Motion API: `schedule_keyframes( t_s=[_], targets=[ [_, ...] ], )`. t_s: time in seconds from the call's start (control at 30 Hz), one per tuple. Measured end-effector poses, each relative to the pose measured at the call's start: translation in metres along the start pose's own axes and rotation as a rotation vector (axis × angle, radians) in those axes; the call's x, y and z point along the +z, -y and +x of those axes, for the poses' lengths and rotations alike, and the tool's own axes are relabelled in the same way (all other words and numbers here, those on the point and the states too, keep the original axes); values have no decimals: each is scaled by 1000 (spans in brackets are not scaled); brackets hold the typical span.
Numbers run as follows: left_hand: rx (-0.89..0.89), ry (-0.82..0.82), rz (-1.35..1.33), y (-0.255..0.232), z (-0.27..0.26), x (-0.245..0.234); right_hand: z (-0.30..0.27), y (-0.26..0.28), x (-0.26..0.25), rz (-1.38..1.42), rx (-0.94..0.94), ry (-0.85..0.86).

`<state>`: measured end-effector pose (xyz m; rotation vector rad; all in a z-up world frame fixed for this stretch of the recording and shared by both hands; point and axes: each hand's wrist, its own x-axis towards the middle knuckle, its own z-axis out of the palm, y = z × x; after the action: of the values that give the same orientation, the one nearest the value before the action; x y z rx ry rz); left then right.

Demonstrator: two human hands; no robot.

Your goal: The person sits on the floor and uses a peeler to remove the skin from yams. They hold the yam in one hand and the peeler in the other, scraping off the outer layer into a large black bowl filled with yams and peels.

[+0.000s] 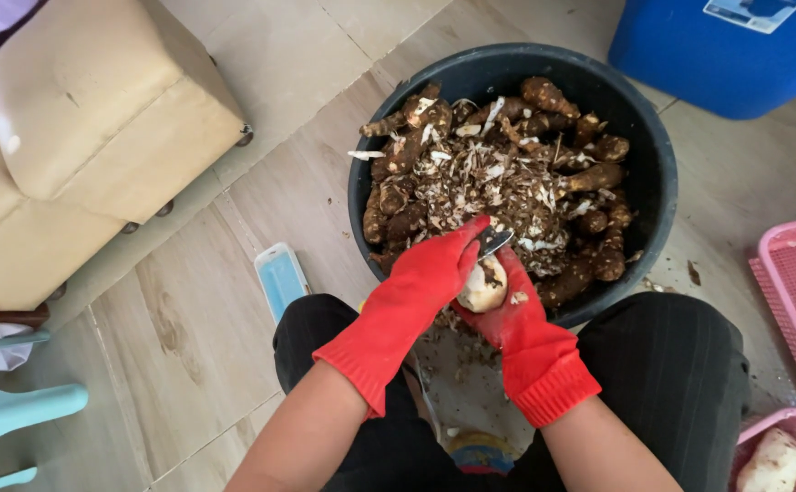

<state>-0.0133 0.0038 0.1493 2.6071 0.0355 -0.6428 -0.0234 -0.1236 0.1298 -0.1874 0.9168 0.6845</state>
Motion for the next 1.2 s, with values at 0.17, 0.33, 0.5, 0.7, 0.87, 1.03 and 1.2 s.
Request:
schedule_keyframes(
  t_s=[0.17, 0.33, 0.5, 0.7, 0.87, 1.03, 1.2],
  targets=[
    [-24, 10, 45, -3, 0, -12, 51, 8, -31, 5, 23, -14],
    [46, 65, 8, 0, -6, -10, -76, -2, 65, 100, 88, -238],
    [6, 74, 95, 10, -5, -10, -51, 5, 49, -381, 121, -39],
    [-11, 85, 43, 7, -10, -5, -36, 1, 36, -318, 90, -25],
    [36, 71, 49, 10, -20, 2, -25, -1, 24, -274, 57, -22],
    [33, 79, 203, -12, -30, -19, -10, -4, 17, -247, 33, -11],
    [2, 146, 220, -10, -26, -10, 4, -10, 8, -198, 0, -4]
  ],
)
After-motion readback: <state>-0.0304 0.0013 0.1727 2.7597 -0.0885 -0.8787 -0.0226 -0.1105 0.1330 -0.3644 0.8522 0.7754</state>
